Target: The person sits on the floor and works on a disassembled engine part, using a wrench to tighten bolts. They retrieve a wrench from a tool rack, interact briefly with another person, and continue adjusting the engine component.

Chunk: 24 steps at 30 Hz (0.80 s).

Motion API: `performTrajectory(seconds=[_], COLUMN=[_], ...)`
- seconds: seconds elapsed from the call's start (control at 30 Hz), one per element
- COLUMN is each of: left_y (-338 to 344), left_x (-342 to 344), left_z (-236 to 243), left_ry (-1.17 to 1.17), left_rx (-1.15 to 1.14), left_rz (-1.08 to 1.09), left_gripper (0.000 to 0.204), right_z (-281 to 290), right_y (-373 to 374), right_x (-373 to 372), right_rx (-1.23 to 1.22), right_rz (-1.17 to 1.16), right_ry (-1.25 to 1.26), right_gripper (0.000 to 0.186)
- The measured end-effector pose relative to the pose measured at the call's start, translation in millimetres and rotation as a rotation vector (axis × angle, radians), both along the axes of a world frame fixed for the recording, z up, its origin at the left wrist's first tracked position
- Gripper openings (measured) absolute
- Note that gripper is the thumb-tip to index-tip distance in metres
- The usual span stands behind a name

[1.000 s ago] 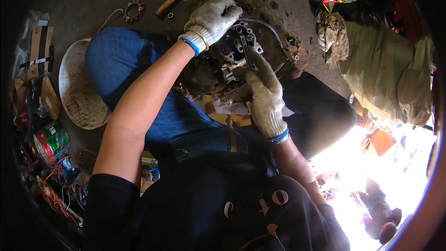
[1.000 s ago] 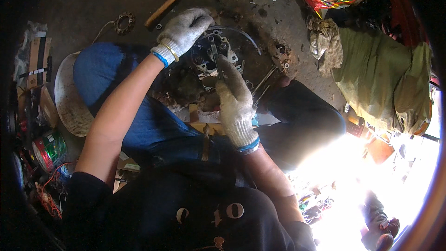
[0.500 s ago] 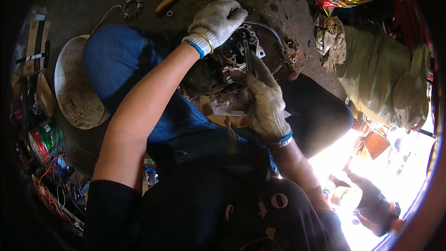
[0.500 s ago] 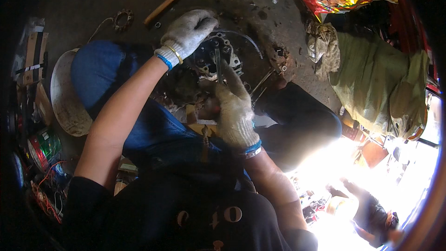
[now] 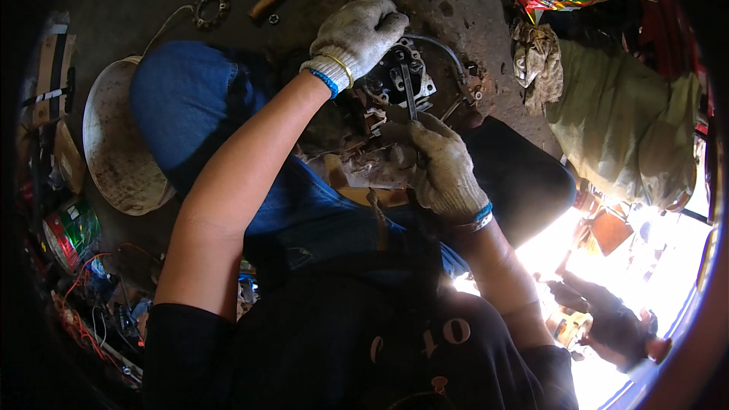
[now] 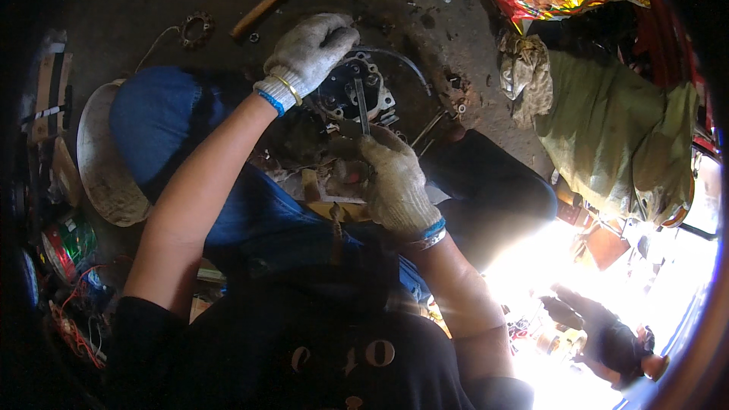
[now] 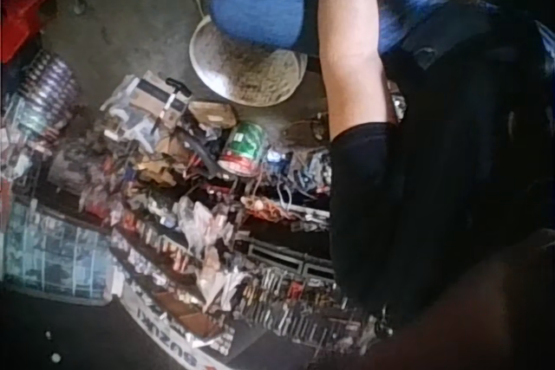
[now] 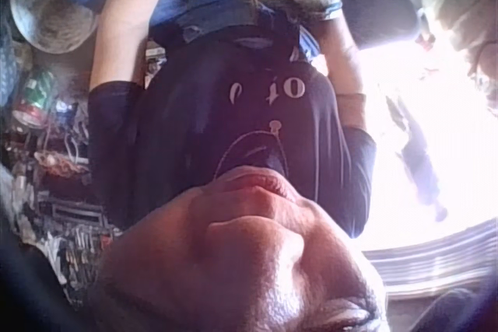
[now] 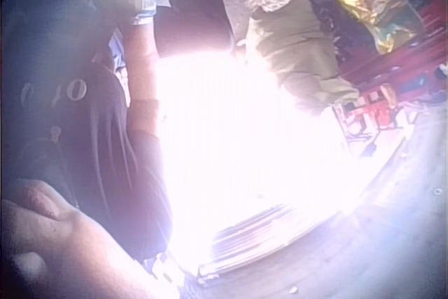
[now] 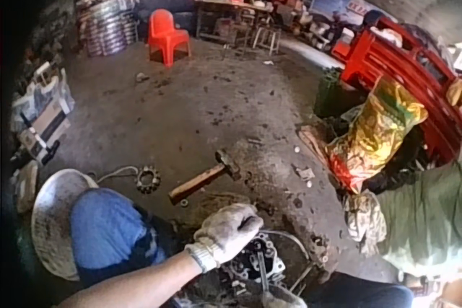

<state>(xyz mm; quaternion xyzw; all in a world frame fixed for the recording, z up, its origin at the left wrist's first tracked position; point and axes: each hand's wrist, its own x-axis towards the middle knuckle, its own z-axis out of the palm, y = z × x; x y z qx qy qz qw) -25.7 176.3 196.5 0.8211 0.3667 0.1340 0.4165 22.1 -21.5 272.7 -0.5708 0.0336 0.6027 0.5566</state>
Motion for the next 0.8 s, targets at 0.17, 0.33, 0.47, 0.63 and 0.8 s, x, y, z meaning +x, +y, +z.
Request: performTrajectory(seconds=[0.17,0.33,0.47,0.63,0.8], left_y=[-1.3,-2.4,0.1,2.7,-0.9], left_x=[2.6,4.7,3.3,1.1,-0.9], left_z=[-9.5,-14.6,-9.3,-3.9,-9.5], left_ry=[-0.068,-0.020,0.002,0.038,-0.082], left_rx=[0.032,0.048,0.037,0.021,-0.014], left_rz=[0.025,0.048,0.019,-0.020,0.039], left_gripper=[0.046,0.049,0.050,0.048,0.041], right_z=[-10.1,-22.2,-16.3,-16.3,-15.1], right_y=[9.7,6.5,-10.1,-17.6,-15.0], right_x=[-33.8,-39.8,-11.6,37.9,73.0], right_rx=[0.028,0.180,0.058,-0.033,-0.177], right_rz=[-0.191,-0.243,-0.105,0.086,0.301], right_ry=[0.295,0.401,0.240,0.114,-0.134], right_gripper=[0.038,0.039,0.036,0.034,0.028])
